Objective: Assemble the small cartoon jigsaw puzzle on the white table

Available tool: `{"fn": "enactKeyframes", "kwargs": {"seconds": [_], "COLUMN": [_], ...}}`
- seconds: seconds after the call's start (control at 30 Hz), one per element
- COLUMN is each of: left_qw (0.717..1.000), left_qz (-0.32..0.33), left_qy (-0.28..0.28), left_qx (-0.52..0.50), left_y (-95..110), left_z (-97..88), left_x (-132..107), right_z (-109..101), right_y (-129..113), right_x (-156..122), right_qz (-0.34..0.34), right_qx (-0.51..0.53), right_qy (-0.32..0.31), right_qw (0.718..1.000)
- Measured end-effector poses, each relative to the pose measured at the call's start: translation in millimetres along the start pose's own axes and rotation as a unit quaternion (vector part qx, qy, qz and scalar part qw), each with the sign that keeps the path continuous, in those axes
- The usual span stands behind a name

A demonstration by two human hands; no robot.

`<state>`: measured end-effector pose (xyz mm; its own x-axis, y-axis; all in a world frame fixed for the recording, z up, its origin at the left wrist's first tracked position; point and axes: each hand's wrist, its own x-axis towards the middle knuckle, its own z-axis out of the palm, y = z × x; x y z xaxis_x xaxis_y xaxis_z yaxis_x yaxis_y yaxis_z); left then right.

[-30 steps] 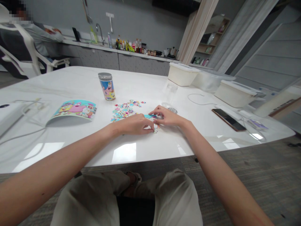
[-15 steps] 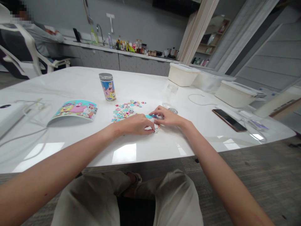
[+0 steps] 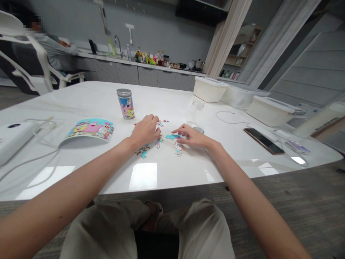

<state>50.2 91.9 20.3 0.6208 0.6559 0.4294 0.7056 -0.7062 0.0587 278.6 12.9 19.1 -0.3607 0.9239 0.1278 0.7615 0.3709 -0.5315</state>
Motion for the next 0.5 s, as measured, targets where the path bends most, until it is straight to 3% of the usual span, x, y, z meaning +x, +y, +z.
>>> {"fn": "enactKeyframes", "kwargs": {"seconds": [0.13, 0.27, 0.5], "left_qw": [0.999, 0.995, 0.992], "left_qz": [0.037, 0.074, 0.089], "left_qy": [-0.032, -0.067, -0.071], "left_qx": [-0.006, -0.002, -0.045], "left_y": [-16, -16, -21], "left_z": [11.8, 20.2, 21.0], "left_x": [9, 15, 20], "right_z": [-1, -2, 0], "right_y": [-1, -1, 4], "right_x": [0, 2, 3], "right_qz": [0.023, 0.042, 0.045], "right_qx": [0.016, -0.007, -0.029], "right_qy": [0.034, 0.068, 0.081], "right_qw": [0.999, 0.997, 0.995]}}
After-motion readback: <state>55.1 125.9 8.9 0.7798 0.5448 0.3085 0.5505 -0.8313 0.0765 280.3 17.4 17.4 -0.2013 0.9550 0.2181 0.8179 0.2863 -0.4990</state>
